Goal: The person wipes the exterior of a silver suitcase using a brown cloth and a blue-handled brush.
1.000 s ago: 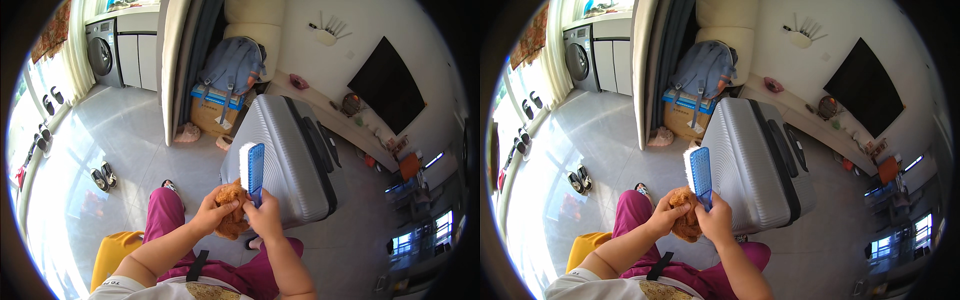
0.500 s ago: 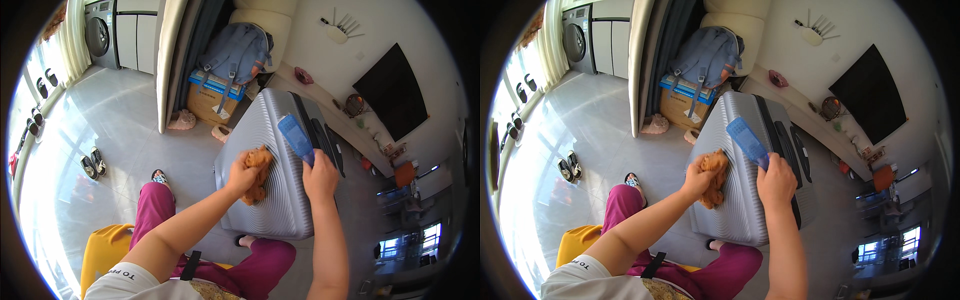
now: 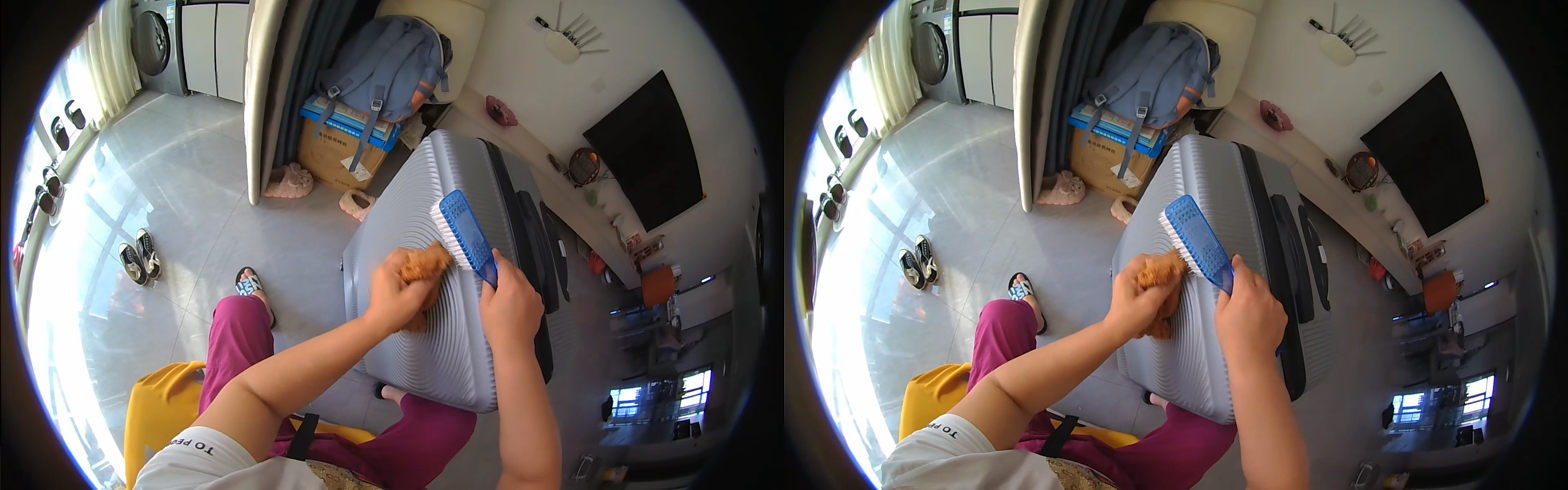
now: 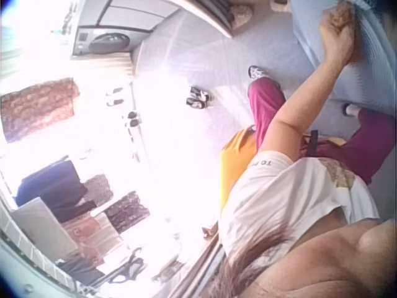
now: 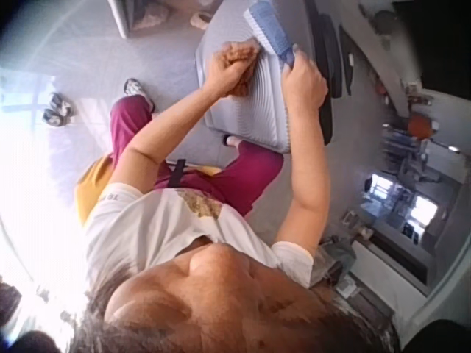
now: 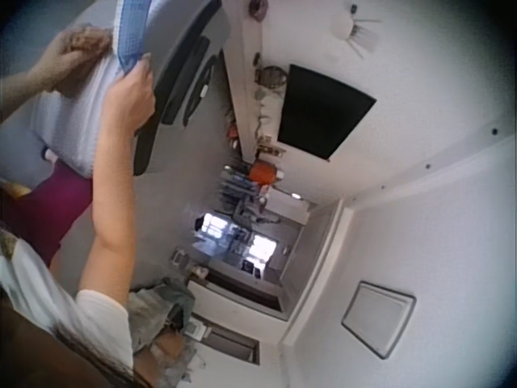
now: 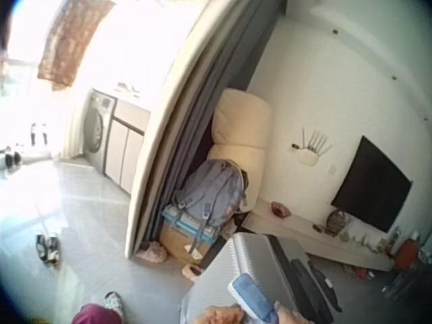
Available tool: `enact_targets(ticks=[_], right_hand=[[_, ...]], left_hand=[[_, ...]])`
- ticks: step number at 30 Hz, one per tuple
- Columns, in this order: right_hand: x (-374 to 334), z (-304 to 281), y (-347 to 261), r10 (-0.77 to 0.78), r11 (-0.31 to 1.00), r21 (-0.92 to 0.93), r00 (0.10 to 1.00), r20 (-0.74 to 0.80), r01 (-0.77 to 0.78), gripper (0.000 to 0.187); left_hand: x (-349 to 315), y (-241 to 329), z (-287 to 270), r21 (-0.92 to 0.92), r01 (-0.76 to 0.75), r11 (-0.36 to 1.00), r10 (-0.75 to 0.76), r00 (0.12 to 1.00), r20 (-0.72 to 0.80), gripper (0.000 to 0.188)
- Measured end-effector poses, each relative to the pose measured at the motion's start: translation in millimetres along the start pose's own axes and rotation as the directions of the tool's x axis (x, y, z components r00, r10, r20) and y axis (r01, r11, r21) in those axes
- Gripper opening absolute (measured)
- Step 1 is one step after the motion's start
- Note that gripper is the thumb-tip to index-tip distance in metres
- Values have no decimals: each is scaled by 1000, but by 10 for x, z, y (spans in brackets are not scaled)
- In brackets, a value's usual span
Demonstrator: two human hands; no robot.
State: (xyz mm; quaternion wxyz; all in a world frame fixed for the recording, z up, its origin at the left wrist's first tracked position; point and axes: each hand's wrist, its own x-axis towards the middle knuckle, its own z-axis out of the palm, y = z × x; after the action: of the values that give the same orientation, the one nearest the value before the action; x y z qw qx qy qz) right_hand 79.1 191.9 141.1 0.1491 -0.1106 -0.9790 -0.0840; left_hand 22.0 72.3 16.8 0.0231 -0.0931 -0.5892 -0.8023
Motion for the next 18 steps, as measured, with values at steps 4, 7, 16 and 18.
enact_targets(ticks=[4,7,16,18], right_hand=[[-1,20,33,-12,1000,1,1000,-20,12,42],[77,11,-81,-12,1000,-16,1000,-16,12,42],[137,8,-97,1,1000,-6,1000,-16,-2,42],[124,32,-94,-4,1000,-20,1000,-23,3,42]], left_hand=[[178,18,4,35,57,998,-58,998,21,28],[359,69,8,-207,244,948,-256,966,-34,27],[555,57,-22,-107,240,965,-243,970,-19,27],[377,155,4,-152,218,964,-218,976,20,27]])
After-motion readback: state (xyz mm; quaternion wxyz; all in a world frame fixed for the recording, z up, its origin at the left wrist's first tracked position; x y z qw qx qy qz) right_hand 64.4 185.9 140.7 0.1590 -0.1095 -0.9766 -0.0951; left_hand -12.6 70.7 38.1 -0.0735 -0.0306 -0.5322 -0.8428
